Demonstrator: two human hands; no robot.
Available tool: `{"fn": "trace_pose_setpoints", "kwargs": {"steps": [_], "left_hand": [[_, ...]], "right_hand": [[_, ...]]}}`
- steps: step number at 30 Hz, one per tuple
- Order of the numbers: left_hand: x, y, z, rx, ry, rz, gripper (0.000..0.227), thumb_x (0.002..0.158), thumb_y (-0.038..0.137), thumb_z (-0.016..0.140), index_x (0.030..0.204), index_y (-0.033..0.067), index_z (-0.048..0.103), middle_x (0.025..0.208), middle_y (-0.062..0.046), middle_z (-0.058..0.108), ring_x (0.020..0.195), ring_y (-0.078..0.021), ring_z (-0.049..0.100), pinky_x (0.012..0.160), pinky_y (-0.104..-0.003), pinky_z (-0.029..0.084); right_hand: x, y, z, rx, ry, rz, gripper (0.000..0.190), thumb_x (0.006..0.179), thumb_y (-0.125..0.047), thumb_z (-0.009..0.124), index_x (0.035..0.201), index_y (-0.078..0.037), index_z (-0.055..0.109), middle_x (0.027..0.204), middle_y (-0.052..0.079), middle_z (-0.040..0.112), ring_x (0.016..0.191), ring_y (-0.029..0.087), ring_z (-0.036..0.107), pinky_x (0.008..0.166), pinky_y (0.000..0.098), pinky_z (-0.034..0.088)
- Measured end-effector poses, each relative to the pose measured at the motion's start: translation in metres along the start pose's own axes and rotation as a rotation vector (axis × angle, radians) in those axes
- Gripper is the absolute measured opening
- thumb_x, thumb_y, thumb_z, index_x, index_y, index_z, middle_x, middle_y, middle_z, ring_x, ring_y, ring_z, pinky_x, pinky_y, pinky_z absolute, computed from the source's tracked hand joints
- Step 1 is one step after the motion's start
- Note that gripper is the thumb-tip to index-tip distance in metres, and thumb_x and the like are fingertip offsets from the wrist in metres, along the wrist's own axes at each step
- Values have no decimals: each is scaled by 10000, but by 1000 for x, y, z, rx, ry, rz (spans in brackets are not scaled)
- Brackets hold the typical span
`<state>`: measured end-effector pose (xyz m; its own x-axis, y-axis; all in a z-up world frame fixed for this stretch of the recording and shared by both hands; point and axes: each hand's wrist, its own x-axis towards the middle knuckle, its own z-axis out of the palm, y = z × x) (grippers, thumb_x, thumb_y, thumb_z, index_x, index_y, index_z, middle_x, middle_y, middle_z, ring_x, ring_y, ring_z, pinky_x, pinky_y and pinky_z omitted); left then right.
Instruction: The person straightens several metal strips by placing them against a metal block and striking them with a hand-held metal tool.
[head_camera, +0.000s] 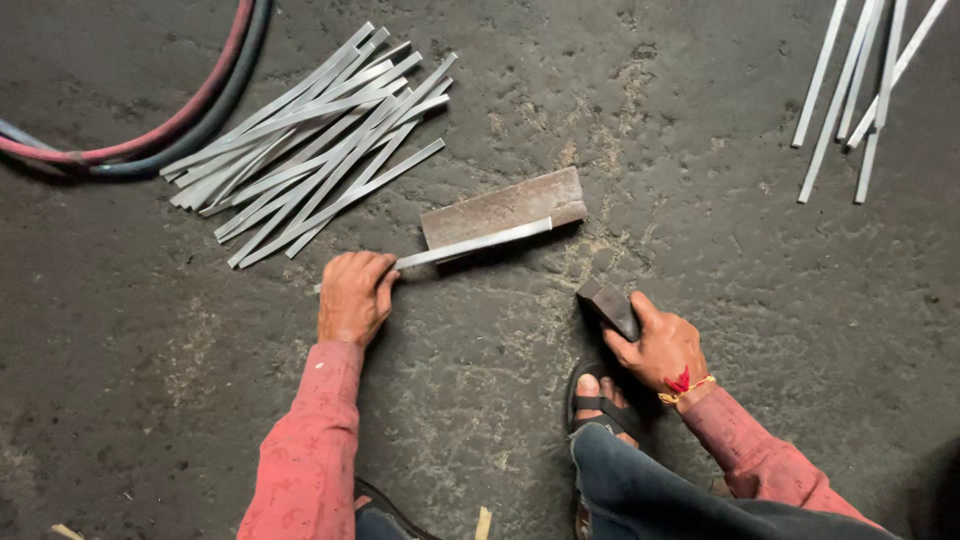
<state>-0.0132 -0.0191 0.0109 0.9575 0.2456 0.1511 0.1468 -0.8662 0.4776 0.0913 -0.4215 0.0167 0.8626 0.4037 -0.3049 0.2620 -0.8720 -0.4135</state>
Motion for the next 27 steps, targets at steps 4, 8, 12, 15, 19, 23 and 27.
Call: {"fn": "trace_pose_setpoints", "kwargs": {"steps": [4, 8, 12, 15, 19, 23, 27], "left_hand": [[7, 13, -8, -55, -129, -192, 163, 972, 237, 672, 1069, 125, 740, 945, -134, 694, 918, -363, 670, 796, -465, 519], [23, 16, -16, -163, -460, -419, 304, 953, 384, 612, 1030, 138, 773, 911, -166, 734, 883, -394, 681, 778, -485, 520], [25, 9, -20, -179, -522, -486, 395, 925, 468, 606, 997, 120, 780, 909, -188, 737, 884, -401, 692, 796, -493, 524], [34, 3, -19, -134, -514, -476, 429, 913, 511, 615, 961, 127, 799, 940, -180, 746, 926, -404, 685, 818, -512, 516], [42, 3, -19, -89, -518, -591, 431, 874, 545, 650, 978, 165, 824, 964, -170, 764, 989, -396, 685, 893, -499, 514], [47, 5, -24, -85, -519, -574, 415, 878, 541, 659, 1013, 185, 824, 979, -184, 754, 984, -407, 688, 895, -507, 522], [46, 3, -23, -132, -464, -528, 394, 866, 511, 668, 993, 175, 830, 945, -168, 764, 958, -402, 694, 890, -507, 522]], "right_hand": [[0, -4, -3, -1, 11, -15, 423, 798, -392, 755, 1076, -108, 609, 777, 204, 718, 756, 451, 696, 654, 552, 543], [-2, -12, -11, -169, -73, 88, 492, 821, -468, 758, 1090, -97, 580, 774, 194, 724, 759, 438, 707, 654, 543, 540], [-3, -9, -26, -62, -106, 166, 592, 798, -554, 790, 1103, -72, 631, 801, 201, 736, 754, 421, 722, 649, 512, 551], [7, -10, -47, 133, -69, -32, 507, 782, -511, 769, 1074, -99, 722, 848, 166, 742, 737, 361, 744, 644, 454, 569], [62, -29, -113, -51, -140, -467, 465, 764, -475, 791, 1027, -96, 733, 726, 176, 681, 666, 358, 700, 602, 423, 556], [138, -101, -165, -220, -201, -877, 408, 867, -485, 762, 921, -97, 649, 653, 92, 690, 520, 248, 679, 508, 397, 541], [170, -160, -140, -325, -267, -878, 486, 851, -560, 775, 922, -94, 654, 665, 108, 702, 567, 330, 688, 551, 469, 543]]}}
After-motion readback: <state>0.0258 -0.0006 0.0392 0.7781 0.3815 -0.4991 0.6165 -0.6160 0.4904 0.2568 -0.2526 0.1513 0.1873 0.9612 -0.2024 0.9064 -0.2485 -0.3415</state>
